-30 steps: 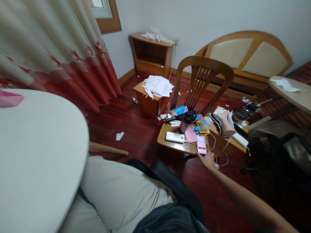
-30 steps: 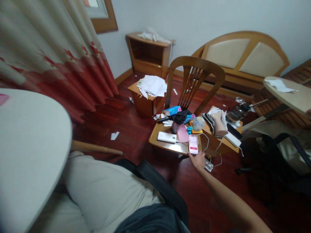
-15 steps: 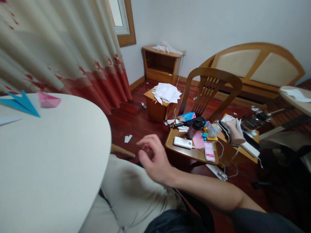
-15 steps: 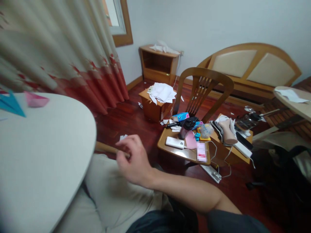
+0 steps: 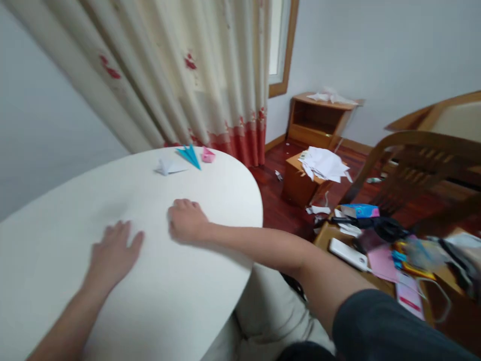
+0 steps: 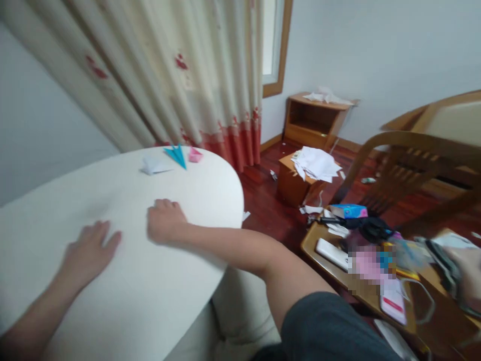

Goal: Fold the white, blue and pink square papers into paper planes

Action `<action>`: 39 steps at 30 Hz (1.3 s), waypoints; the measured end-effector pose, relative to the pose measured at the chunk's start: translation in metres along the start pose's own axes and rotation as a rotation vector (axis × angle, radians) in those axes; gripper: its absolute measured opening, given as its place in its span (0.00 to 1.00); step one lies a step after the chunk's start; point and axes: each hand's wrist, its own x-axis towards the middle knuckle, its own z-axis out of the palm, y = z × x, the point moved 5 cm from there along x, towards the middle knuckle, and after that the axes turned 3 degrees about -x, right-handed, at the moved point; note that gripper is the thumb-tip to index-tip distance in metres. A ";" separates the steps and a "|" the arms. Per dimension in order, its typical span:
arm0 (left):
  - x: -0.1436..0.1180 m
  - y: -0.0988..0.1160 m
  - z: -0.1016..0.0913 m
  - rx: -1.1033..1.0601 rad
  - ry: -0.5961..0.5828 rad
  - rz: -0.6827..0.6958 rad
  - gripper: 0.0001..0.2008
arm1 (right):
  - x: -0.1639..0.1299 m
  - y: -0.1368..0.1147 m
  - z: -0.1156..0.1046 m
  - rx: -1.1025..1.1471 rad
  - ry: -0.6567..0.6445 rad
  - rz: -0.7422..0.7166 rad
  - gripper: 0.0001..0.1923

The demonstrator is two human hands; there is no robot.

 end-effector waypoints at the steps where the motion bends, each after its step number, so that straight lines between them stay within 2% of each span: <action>1: -0.002 -0.010 0.000 0.027 0.040 0.011 0.30 | 0.005 -0.004 0.004 -0.019 0.003 -0.024 0.15; 4: -0.008 -0.021 0.006 0.067 0.062 0.021 0.31 | 0.024 -0.014 0.017 -0.033 -0.019 -0.106 0.19; 8: -0.011 -0.018 0.009 0.068 0.074 0.038 0.31 | 0.051 -0.028 0.036 -0.029 -0.084 -0.175 0.22; 13: -0.001 -0.025 0.007 -0.016 0.059 0.044 0.30 | 0.074 -0.037 0.047 -0.037 -0.100 -0.231 0.21; 16: 0.015 -0.034 0.003 -0.057 0.122 -0.047 0.30 | 0.084 -0.035 0.050 0.022 -0.077 -0.242 0.18; 19: 0.033 -0.041 0.000 -0.076 0.177 -0.182 0.29 | 0.092 -0.022 0.044 0.166 0.050 -0.179 0.19; 21: 0.045 -0.042 -0.002 -0.092 0.198 -0.248 0.29 | 0.096 -0.004 0.030 0.241 0.210 -0.117 0.19; 23: 0.056 -0.040 -0.004 -0.120 0.217 -0.253 0.29 | 0.100 0.021 0.011 0.247 0.379 -0.081 0.20; 24: 0.061 -0.037 -0.005 -0.140 0.230 -0.222 0.29 | 0.102 0.040 -0.001 0.234 0.473 -0.029 0.20; 26: 0.072 -0.027 -0.008 -0.191 0.263 -0.101 0.28 | 0.106 0.088 -0.024 0.229 0.694 0.192 0.20; 28: 0.081 -0.015 -0.011 -0.250 0.305 0.045 0.27 | 0.110 0.139 -0.040 0.268 0.839 0.388 0.20; 31: 0.099 0.002 -0.014 -0.329 0.366 0.183 0.23 | 0.124 0.203 -0.043 0.451 0.861 0.545 0.20; 33: 0.114 0.013 -0.014 -0.365 0.382 0.227 0.18 | 0.137 0.227 -0.038 0.520 0.811 0.560 0.19; 36: 0.140 0.031 -0.009 -0.388 0.337 0.352 0.15 | 0.157 0.241 -0.024 0.613 0.728 0.541 0.17; 39: 0.161 0.045 0.002 -0.362 0.253 0.466 0.20 | 0.173 0.240 -0.014 0.653 0.686 0.500 0.15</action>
